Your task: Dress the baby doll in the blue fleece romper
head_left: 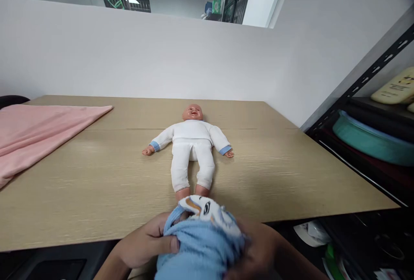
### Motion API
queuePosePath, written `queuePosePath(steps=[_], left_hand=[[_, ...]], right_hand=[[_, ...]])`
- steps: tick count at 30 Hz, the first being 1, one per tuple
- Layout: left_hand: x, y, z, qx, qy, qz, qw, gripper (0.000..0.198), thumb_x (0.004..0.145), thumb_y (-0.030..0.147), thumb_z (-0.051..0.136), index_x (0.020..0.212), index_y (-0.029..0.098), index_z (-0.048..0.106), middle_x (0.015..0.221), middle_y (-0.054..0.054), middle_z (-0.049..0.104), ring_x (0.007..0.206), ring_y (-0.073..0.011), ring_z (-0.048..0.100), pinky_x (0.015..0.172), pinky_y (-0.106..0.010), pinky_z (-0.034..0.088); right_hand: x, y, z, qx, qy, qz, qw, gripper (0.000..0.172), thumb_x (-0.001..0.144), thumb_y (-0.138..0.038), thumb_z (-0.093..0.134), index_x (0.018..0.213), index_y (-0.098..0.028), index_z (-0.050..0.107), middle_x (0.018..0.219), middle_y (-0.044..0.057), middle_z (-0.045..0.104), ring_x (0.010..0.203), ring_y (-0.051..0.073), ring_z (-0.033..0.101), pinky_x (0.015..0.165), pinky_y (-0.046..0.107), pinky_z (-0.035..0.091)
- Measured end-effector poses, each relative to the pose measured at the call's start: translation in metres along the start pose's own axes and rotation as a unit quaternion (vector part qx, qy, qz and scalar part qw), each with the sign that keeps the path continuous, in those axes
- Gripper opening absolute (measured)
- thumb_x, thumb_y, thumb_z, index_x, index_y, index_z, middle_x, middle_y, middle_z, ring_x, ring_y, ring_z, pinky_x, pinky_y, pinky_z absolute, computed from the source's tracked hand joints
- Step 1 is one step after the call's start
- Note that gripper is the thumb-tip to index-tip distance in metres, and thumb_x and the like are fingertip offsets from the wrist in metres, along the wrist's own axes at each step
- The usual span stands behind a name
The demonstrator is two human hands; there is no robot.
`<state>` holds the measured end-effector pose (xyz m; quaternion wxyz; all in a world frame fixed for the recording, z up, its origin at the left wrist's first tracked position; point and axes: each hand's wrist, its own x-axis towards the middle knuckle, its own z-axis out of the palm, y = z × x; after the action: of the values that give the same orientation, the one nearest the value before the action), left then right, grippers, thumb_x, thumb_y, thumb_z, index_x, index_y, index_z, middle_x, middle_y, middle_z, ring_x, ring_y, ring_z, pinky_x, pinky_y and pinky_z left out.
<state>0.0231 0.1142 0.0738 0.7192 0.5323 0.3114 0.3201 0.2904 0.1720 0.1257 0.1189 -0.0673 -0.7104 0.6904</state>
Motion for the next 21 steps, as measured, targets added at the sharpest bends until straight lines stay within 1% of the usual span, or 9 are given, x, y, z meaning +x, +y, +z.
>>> queuePosePath(steps=[3,6,8,11,13,15,18,20,21], left_hand=[[-0.004,-0.014,0.002,-0.01,0.021,-0.001,1.0,0.071,0.082,0.084,0.073,0.112,0.021,0.082,0.111,-0.013,0.08,0.114,-0.0368,0.071,0.107,-0.053,0.054],[-0.005,-0.025,0.008,-0.102,0.061,0.009,0.993,0.088,0.066,0.08,0.09,0.134,0.025,0.075,0.125,-0.013,0.079,0.129,-0.0412,0.068,0.115,-0.057,0.05],[-0.006,-0.026,0.013,-0.166,0.102,0.006,0.981,0.091,0.067,0.072,0.094,0.142,0.028,0.07,0.128,-0.012,0.079,0.131,-0.0392,0.069,0.118,-0.055,0.049],[-0.007,-0.019,0.016,-0.208,0.159,0.028,0.965,0.078,0.076,0.069,0.089,0.137,0.023,0.074,0.128,-0.015,0.08,0.132,-0.0386,0.07,0.12,-0.052,0.049],[-0.009,-0.01,0.018,-0.194,0.163,0.018,0.967,0.071,0.082,0.068,0.084,0.133,0.019,0.077,0.129,-0.017,0.079,0.135,-0.0398,0.068,0.121,-0.053,0.048],[-0.013,0.002,0.02,-0.155,0.134,-0.015,0.979,0.067,0.09,0.066,0.078,0.136,0.018,0.075,0.136,-0.018,0.077,0.139,-0.0402,0.065,0.123,-0.055,0.045],[-0.019,0.021,0.029,-0.066,0.077,-0.021,0.995,0.084,0.085,0.068,0.082,0.153,0.021,0.064,0.151,-0.017,0.068,0.146,-0.0414,0.057,0.126,-0.057,0.041],[-0.019,0.03,0.037,0.008,0.075,-0.018,0.997,0.099,0.075,0.065,0.092,0.158,0.023,0.058,0.154,-0.015,0.066,0.146,-0.0422,0.056,0.125,-0.056,0.042],[-0.018,0.033,0.041,0.043,0.088,-0.026,0.995,0.099,0.072,0.062,0.095,0.156,0.023,0.06,0.149,-0.015,0.069,0.141,-0.042,0.06,0.121,-0.055,0.046]], right_hand=[[-0.002,-0.006,0.01,0.054,0.133,0.085,0.986,0.065,0.093,-0.072,0.072,0.127,-0.018,0.079,0.128,0.011,0.079,0.128,0.029,0.07,0.12,0.043,0.049],[0.003,-0.008,0.018,0.091,0.253,0.172,0.948,0.069,0.091,-0.076,0.072,0.136,-0.025,0.075,0.137,0.01,0.077,0.137,0.03,0.066,0.126,0.049,0.045],[0.008,-0.01,0.018,0.101,0.268,0.182,0.941,0.071,0.089,-0.078,0.073,0.139,-0.028,0.073,0.139,0.009,0.076,0.141,0.031,0.064,0.126,0.051,0.045],[0.01,-0.013,0.014,0.122,0.214,0.121,0.962,0.074,0.086,-0.078,0.075,0.139,-0.027,0.072,0.138,0.01,0.076,0.138,0.031,0.066,0.125,0.05,0.047],[0.008,-0.016,0.013,0.135,0.157,0.083,0.975,0.079,0.075,-0.068,0.091,0.139,-0.025,0.072,0.135,0.009,0.077,0.131,0.032,0.07,0.121,0.049,0.05],[0.006,-0.02,0.015,0.121,0.132,0.07,0.981,0.082,0.064,-0.048,0.103,0.136,-0.023,0.072,0.127,0.007,0.079,0.126,0.032,0.073,0.116,0.046,0.055],[0.008,-0.025,0.018,0.053,0.207,0.092,0.972,0.066,0.071,-0.036,0.097,0.131,-0.02,0.074,0.119,0.007,0.081,0.118,0.03,0.075,0.11,0.045,0.059],[0.013,-0.027,0.02,0.015,0.286,0.11,0.952,0.058,0.08,-0.038,0.089,0.132,-0.019,0.072,0.124,0.009,0.08,0.117,0.03,0.075,0.112,0.047,0.058],[0.016,-0.028,0.02,0.002,0.317,0.118,0.941,0.057,0.084,-0.039,0.086,0.134,-0.019,0.07,0.129,0.01,0.079,0.12,0.03,0.074,0.114,0.049,0.056]])
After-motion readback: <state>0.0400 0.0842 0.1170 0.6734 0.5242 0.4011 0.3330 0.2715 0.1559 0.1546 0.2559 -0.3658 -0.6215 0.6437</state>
